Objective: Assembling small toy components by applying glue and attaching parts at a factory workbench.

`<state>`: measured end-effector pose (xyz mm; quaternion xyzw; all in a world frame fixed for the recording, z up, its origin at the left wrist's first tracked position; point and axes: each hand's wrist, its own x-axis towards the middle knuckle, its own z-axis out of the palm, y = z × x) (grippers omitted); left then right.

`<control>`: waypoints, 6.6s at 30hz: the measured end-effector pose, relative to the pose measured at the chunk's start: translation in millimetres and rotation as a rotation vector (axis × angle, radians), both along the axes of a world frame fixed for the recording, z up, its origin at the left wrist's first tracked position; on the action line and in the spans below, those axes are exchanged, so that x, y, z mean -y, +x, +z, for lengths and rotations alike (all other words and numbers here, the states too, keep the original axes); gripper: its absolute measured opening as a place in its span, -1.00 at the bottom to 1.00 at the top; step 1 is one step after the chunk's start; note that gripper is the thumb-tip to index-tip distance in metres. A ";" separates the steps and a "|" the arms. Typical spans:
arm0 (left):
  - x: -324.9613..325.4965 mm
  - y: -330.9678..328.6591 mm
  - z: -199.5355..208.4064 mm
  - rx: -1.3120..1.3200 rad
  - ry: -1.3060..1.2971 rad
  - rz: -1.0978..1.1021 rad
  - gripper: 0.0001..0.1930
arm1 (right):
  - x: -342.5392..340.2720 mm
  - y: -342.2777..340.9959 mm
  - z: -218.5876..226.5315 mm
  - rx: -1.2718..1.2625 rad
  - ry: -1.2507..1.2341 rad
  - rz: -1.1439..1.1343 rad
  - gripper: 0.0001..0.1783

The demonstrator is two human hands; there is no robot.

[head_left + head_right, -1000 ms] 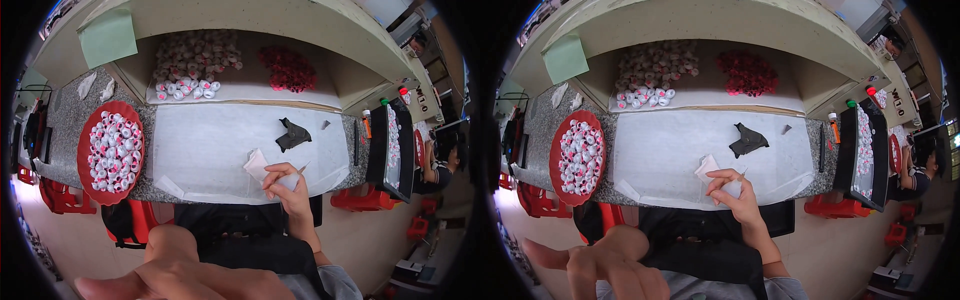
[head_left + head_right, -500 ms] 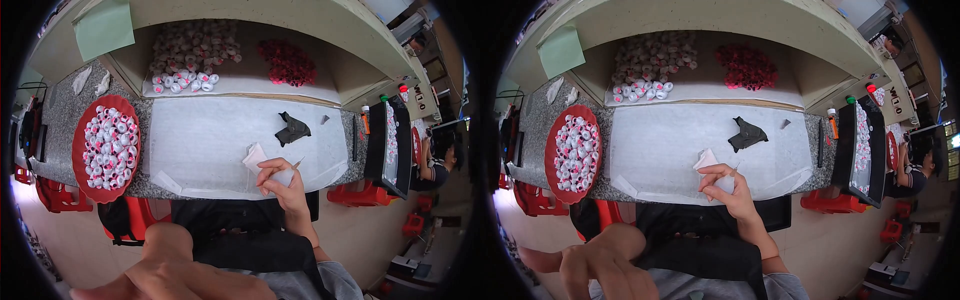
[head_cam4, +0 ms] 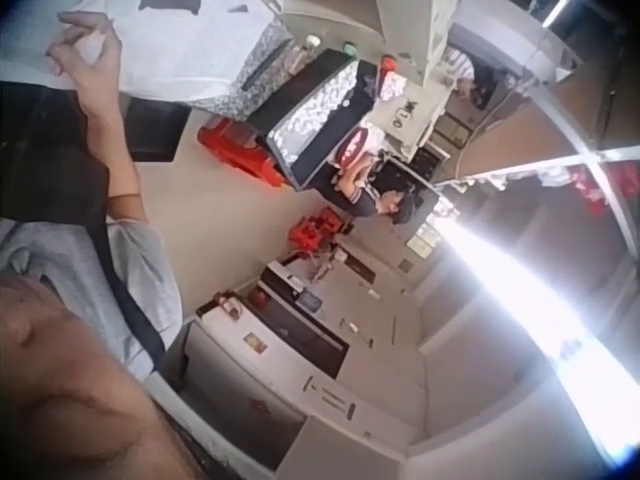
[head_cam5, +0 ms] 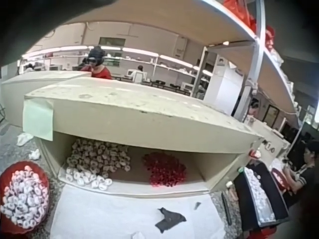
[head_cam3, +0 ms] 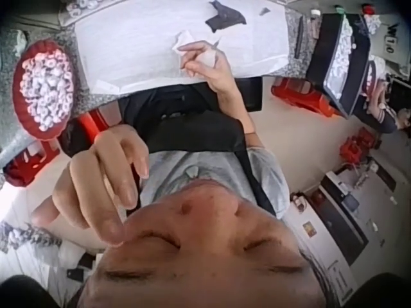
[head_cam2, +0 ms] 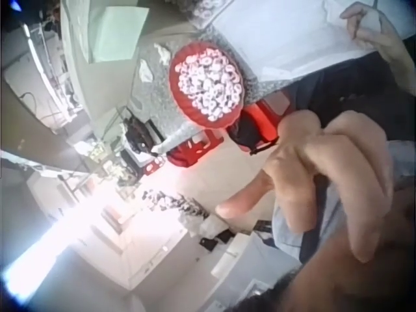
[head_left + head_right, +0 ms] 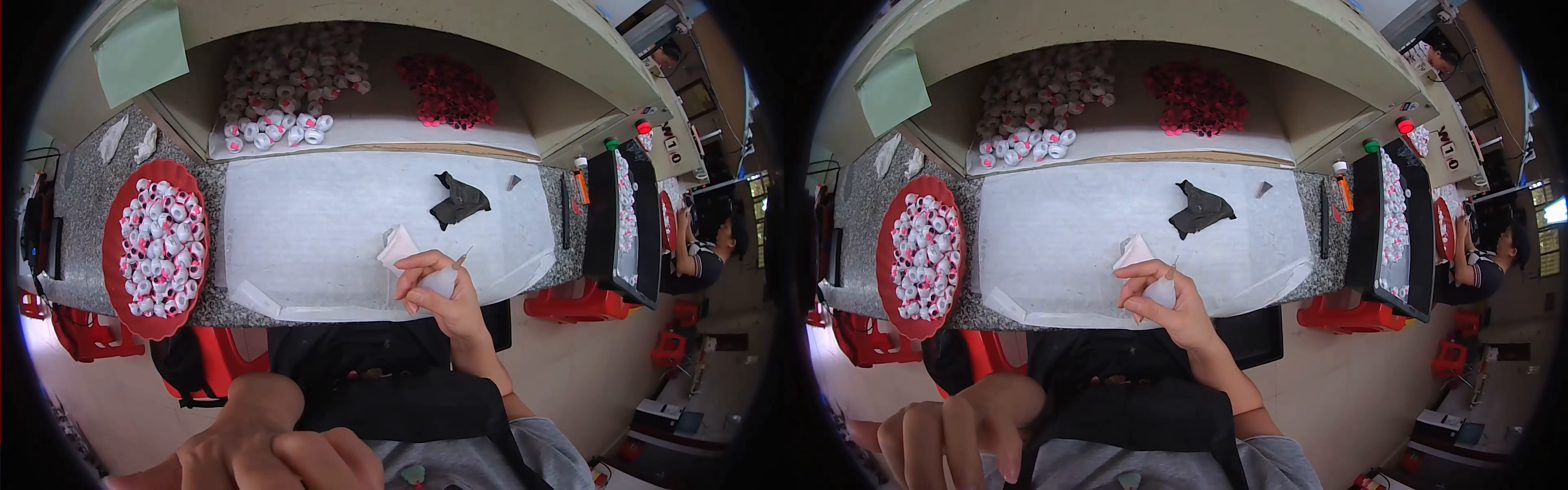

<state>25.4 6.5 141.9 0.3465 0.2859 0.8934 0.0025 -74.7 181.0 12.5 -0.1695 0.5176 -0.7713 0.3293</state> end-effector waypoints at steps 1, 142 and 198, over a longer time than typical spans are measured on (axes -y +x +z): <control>-0.7 1.2 -0.4 -0.022 0.005 0.011 -0.56 | -0.1 0.3 0.1 0.008 -0.007 0.003 -0.68; -24.4 -20.9 -133.6 0.618 -0.223 0.582 -0.63 | 8.0 26.6 28.7 -0.873 -0.178 -0.427 -0.73; 6.7 -27.1 -142.7 0.596 -0.251 0.867 -0.64 | 27.8 -81.3 15.1 -0.575 0.416 -0.069 -0.75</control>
